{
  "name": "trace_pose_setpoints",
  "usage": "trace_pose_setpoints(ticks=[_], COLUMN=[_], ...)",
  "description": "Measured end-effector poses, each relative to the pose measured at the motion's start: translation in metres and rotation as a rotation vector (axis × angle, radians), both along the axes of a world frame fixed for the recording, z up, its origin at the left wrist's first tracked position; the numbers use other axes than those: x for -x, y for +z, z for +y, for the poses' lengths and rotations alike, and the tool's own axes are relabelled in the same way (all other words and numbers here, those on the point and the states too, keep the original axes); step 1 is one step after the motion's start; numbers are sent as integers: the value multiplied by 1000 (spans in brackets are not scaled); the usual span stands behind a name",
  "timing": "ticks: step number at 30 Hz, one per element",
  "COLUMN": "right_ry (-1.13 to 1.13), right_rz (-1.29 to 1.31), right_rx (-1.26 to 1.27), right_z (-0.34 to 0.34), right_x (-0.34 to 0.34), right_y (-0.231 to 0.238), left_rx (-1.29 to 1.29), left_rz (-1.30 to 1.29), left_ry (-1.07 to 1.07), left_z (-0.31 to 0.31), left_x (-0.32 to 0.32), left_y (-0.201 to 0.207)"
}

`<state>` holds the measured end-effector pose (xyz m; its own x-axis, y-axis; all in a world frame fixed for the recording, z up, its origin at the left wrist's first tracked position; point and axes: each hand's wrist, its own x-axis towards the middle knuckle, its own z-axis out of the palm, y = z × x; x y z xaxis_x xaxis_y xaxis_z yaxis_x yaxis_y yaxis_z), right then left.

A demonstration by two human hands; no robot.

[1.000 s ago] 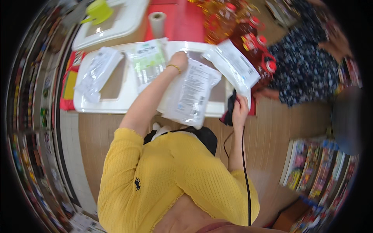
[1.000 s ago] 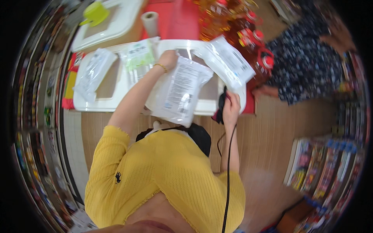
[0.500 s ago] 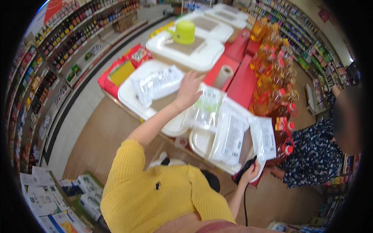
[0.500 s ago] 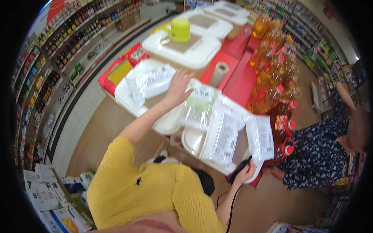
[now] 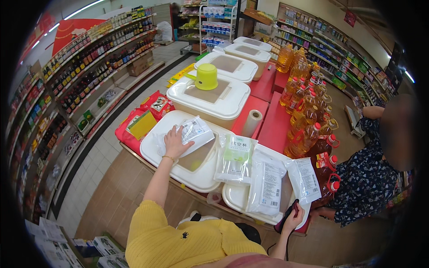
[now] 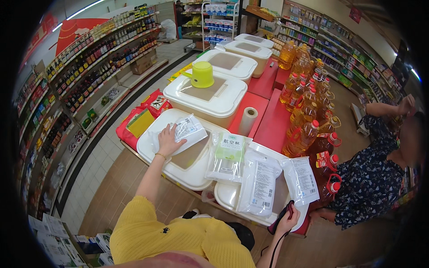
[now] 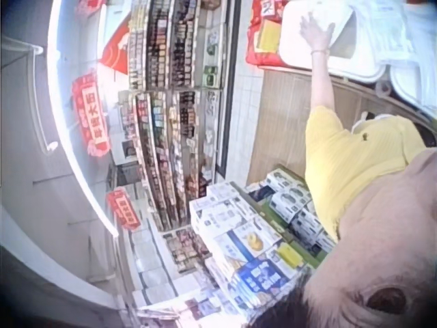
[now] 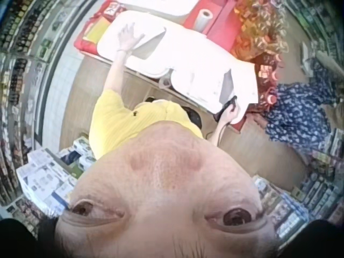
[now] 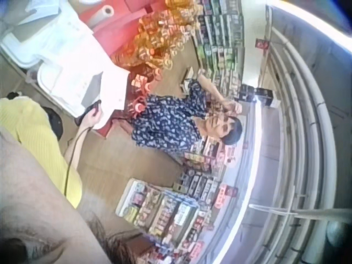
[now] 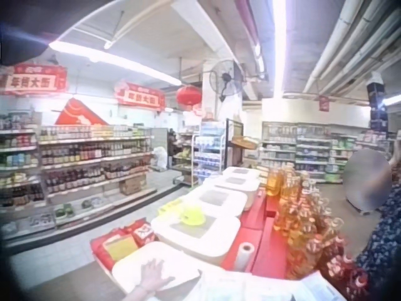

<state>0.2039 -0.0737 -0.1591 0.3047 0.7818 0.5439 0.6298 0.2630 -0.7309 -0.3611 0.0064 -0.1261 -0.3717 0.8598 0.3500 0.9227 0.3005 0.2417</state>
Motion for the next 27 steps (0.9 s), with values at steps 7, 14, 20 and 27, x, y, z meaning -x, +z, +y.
trace_pose_setpoints(ticks=[7,14,20,27], right_ry=[-24,-38,-132,-125], right_rz=[-104,-34,328,762], right_rx=[11,-30,-23,-10], right_z=[0,-1,4,29], right_x=[4,1,6,23], right_y=[2,0,17,73], left_rx=[317,196,-126,-279], left_rz=[-415,-866,-1199,-1639], left_ry=[-32,-14,-55,-268], left_z=[6,1,-18,-42], left_x=[55,54,48,-44], left_y=[13,12,-17,34])
